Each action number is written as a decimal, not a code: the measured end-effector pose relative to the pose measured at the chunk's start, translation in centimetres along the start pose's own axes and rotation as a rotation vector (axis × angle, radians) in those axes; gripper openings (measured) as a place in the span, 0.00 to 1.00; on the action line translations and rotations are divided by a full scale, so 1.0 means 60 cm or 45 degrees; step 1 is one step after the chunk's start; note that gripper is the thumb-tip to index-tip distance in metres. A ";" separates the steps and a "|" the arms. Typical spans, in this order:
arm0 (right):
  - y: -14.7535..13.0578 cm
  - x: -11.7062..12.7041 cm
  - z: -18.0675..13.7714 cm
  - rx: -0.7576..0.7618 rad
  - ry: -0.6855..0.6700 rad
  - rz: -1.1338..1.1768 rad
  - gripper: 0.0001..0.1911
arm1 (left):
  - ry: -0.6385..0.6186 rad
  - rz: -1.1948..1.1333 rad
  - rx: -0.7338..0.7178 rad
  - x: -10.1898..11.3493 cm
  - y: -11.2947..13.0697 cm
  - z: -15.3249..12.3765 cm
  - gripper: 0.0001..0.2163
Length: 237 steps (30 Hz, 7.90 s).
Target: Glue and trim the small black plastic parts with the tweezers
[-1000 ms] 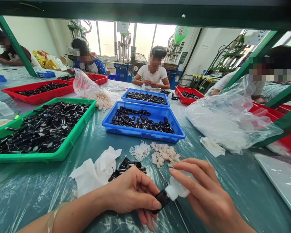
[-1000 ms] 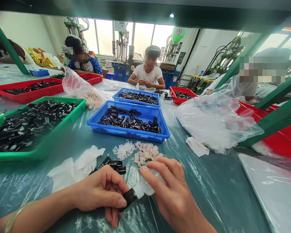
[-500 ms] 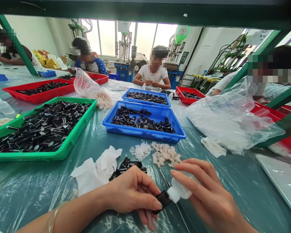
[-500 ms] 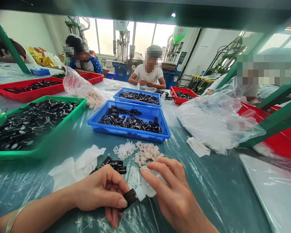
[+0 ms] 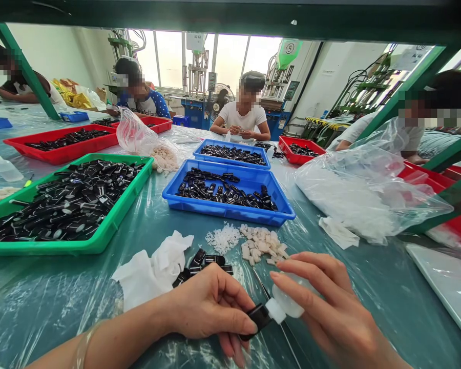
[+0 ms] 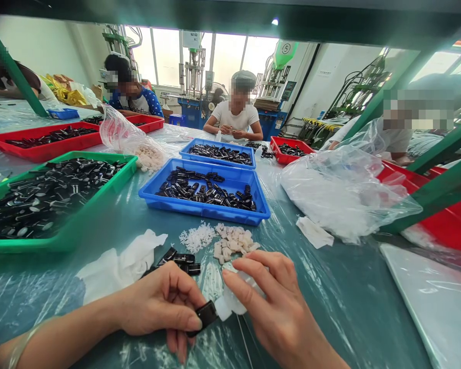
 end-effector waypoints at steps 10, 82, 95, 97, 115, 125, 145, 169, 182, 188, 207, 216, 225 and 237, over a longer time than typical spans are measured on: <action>-0.006 0.002 0.002 -0.049 0.105 -0.031 0.15 | -0.014 -0.002 0.003 -0.001 -0.001 0.001 0.13; 0.000 0.003 -0.002 0.005 0.070 -0.048 0.15 | -0.030 -0.051 -0.028 0.001 -0.006 0.004 0.13; 0.001 -0.002 -0.008 -0.080 0.096 -0.053 0.19 | -0.017 -0.076 -0.034 -0.001 -0.010 0.007 0.15; 0.000 -0.002 -0.007 -0.084 0.099 -0.045 0.19 | -0.024 -0.071 -0.041 -0.002 -0.010 0.008 0.15; 0.074 -0.032 -0.035 -0.928 -0.059 0.142 0.15 | 0.142 -0.157 -0.152 0.004 0.009 0.005 0.09; 0.139 -0.046 -0.070 -1.523 0.047 0.331 0.16 | 0.192 -0.049 -0.196 0.010 0.010 0.009 0.11; 0.176 -0.056 -0.105 -1.776 0.087 0.222 0.25 | 0.369 -0.106 -0.211 0.019 0.025 0.010 0.07; 0.075 -0.061 -0.054 -0.775 -0.648 0.032 0.12 | 0.435 -0.072 -0.201 0.026 0.025 0.010 0.10; 0.076 -0.068 -0.062 -0.761 -0.609 0.024 0.12 | 0.436 -0.103 -0.181 0.026 0.021 0.010 0.13; 0.056 -0.057 -0.039 -1.080 -0.356 0.400 0.09 | 0.433 -0.140 -0.164 0.026 0.020 0.013 0.14; 0.038 -0.072 -0.043 -1.644 0.021 1.022 0.09 | 0.395 -0.065 -0.147 0.016 0.014 0.015 0.13; 0.031 -0.063 -0.042 -1.466 0.104 0.947 0.03 | 0.309 0.011 -0.140 0.006 0.006 0.014 0.14; 0.005 -0.047 -0.011 -1.188 0.036 0.995 0.05 | 0.278 0.074 -0.166 0.004 -0.002 0.015 0.12; -0.002 -0.047 -0.008 -0.943 0.018 0.951 0.16 | 0.295 0.107 -0.164 0.003 0.002 0.012 0.08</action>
Point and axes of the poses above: each hand's wrist, its own z-axis towards the middle knuckle, its own x-axis out of the back of the hand, y = z × x, the point moved 5 cm from there along z, towards the middle knuckle, and after that the axes turned 12 degrees about y, right-handed, at the moved point
